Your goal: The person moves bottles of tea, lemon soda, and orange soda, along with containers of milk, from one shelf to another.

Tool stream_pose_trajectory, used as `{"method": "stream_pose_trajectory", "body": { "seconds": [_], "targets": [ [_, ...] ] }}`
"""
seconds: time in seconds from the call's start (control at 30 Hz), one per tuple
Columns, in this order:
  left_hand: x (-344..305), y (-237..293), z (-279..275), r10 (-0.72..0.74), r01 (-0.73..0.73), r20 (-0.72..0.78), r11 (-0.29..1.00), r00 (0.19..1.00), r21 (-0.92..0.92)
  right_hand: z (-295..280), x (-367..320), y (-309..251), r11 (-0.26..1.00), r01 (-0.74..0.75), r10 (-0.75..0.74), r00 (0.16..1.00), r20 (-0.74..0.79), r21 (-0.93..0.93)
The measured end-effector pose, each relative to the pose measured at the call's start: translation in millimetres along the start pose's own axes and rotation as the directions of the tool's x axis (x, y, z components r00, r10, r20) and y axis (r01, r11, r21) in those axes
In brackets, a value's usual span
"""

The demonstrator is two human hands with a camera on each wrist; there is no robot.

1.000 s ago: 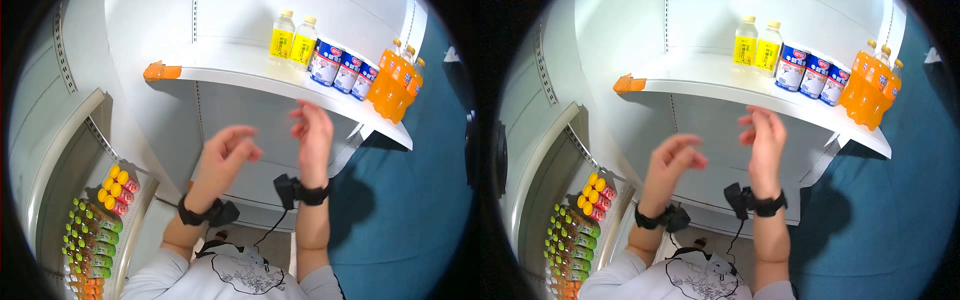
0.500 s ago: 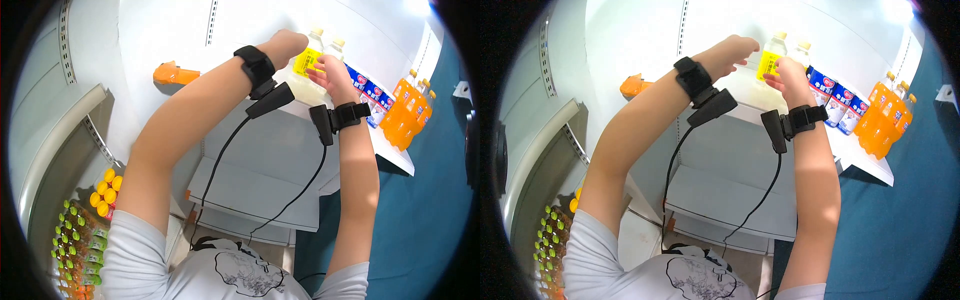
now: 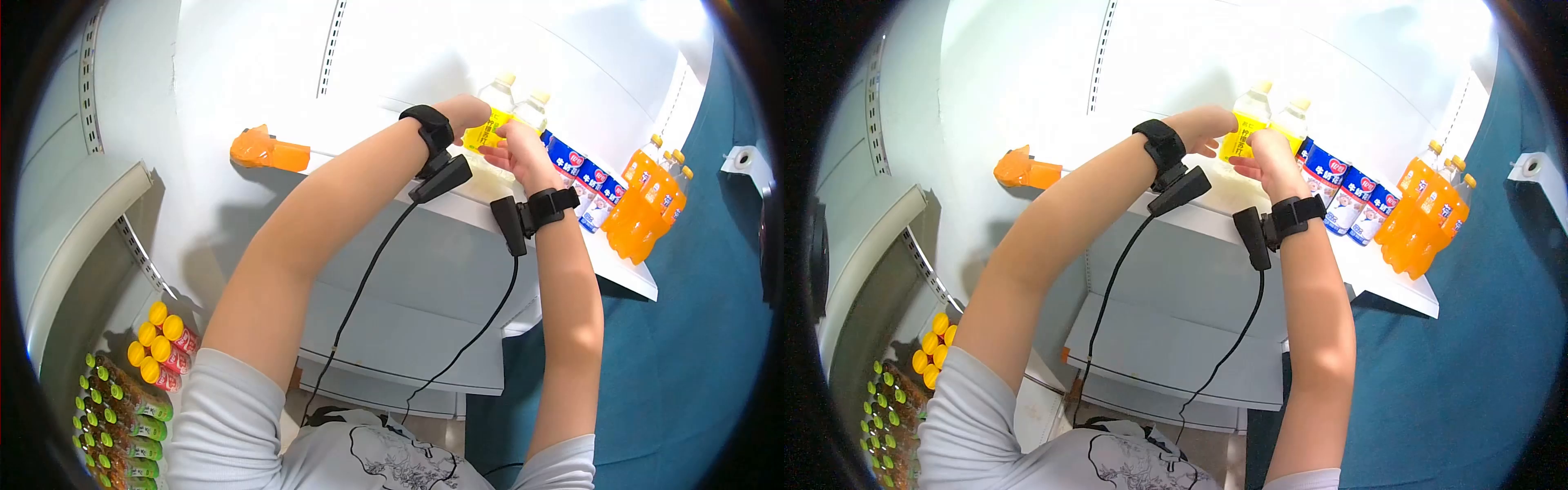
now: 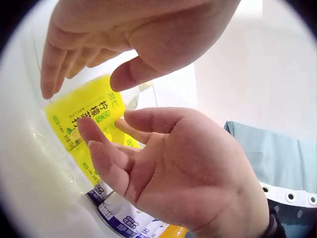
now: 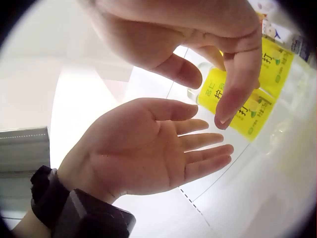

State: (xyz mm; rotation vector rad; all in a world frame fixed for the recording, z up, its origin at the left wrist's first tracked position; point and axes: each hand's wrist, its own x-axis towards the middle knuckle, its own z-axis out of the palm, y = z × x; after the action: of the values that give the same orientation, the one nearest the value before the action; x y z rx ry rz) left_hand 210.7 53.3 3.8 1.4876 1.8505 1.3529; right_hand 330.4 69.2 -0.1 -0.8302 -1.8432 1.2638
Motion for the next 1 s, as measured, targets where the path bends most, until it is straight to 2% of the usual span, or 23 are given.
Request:
{"method": "stream_pose_trajectory", "body": {
  "seconds": [0.03,0.07,0.13,0.17,0.23,0.27,0.3,0.37,0.4,0.47,0.5,0.53,0.57,0.63,0.7,0.77,0.83,0.87,0.93,0.97,1.0],
  "targets": [
    [-0.3,0.4,1.1,-0.048,0.047,-0.007,0.995,0.999,-0.085,1.6,-1.2,-0.4,1.0,-0.005,0.005,1.0,0.001,-0.015],
    [5.1,-3.2,1.8,-0.047,0.046,-0.006,0.995,0.999,-0.087,2.1,-1.7,-0.7,1.0,-0.01,0.01,1.0,0.001,-0.028],
    [27.0,-18.4,7.5,0.129,-0.133,0.068,0.99,0.989,0.055,0.3,7.3,3.1,1.0,-0.017,0.017,1.0,0.008,-0.005],
    [33.7,-25.3,12.2,0.134,-0.139,0.075,0.989,0.988,0.06,-1.7,10.9,6.4,0.999,-0.025,0.025,1.0,0.016,0.019],
    [26.3,-27.5,12.2,0.392,-0.393,0.061,0.877,0.918,0.275,-2.9,12.5,9.7,0.999,-0.026,0.025,0.999,0.02,0.034],
    [24.3,-25.5,10.7,0.157,-0.158,0.174,0.987,0.972,-0.005,-2.2,13.7,10.2,0.999,-0.03,0.029,0.999,0.033,0.041],
    [12.0,-15.0,9.4,0.164,-0.167,0.174,0.986,0.971,0.002,0.2,14.1,10.2,0.998,-0.05,0.051,0.999,-0.017,0.032],
    [-15.8,3.2,8.0,0.031,-0.027,0.026,0.989,0.999,-0.143,-3.2,10.6,12.0,0.999,-0.015,0.015,1.0,0.024,-0.029],
    [-31.4,8.2,7.0,0.039,-0.017,0.057,0.94,0.998,-0.34,-3.4,4.8,10.3,1.0,-0.01,0.011,1.0,0.025,-0.026],
    [-49.4,11.7,7.6,0.055,-0.039,0.033,0.931,0.998,-0.363,-2.3,-11.6,1.3,0.996,0.029,-0.019,0.993,0.113,-0.086],
    [-57.0,14.3,5.6,0.068,-0.057,0.014,0.92,0.998,-0.387,-2.7,-17.7,-0.2,0.996,0.03,-0.021,0.994,0.11,-0.079],
    [-68.6,20.1,-4.6,0.021,0.038,0.173,0.942,0.985,-0.334,-3.3,-23.4,-0.8,0.995,0.052,-0.042,0.993,0.114,-0.082],
    [-67.7,18.5,-6.0,0.02,0.04,0.177,0.945,0.984,-0.325,-3.5,-29.4,-1.3,0.994,0.072,-0.062,0.991,0.117,-0.085],
    [-65.0,12.7,-5.1,-0.037,0.081,0.122,0.924,0.992,-0.374,-1.6,-40.3,-0.5,0.996,0.069,-0.063,0.993,0.103,-0.049],
    [-68.7,7.9,-2.5,-0.014,0.057,0.115,0.922,0.993,-0.383,0.0,-44.2,3.7,0.99,0.135,-0.138,0.983,0.125,0.029],
    [-78.9,9.5,0.5,-0.051,0.035,-0.036,0.935,0.998,-0.352,0.4,-38.3,13.5,0.984,0.166,-0.173,0.978,0.116,0.069],
    [-82.5,8.1,0.1,-0.009,-0.012,-0.058,0.934,0.998,-0.356,2.0,-36.1,20.8,0.97,0.229,-0.219,0.969,-0.116,0.078],
    [-84.7,7.1,-0.5,0.035,-0.061,-0.079,0.93,0.996,-0.363,3.5,-36.8,23.2,0.97,0.228,-0.218,0.969,-0.116,0.079],
    [-93.1,7.9,0.7,0.068,-0.092,-0.082,0.939,0.994,-0.332,6.8,-39.0,27.4,0.938,0.343,-0.317,0.908,-0.273,0.052],
    [-98.0,8.2,2.4,0.102,-0.122,-0.08,0.945,0.992,-0.303,7.3,-38.3,29.9,0.939,0.339,-0.312,0.908,-0.28,0.054],
    [-103.2,7.7,4.7,0.102,-0.118,-0.069,0.945,0.992,-0.304,7.7,-39.3,31.3,0.918,0.396,-0.377,0.887,-0.267,0.02]
  ]
}}
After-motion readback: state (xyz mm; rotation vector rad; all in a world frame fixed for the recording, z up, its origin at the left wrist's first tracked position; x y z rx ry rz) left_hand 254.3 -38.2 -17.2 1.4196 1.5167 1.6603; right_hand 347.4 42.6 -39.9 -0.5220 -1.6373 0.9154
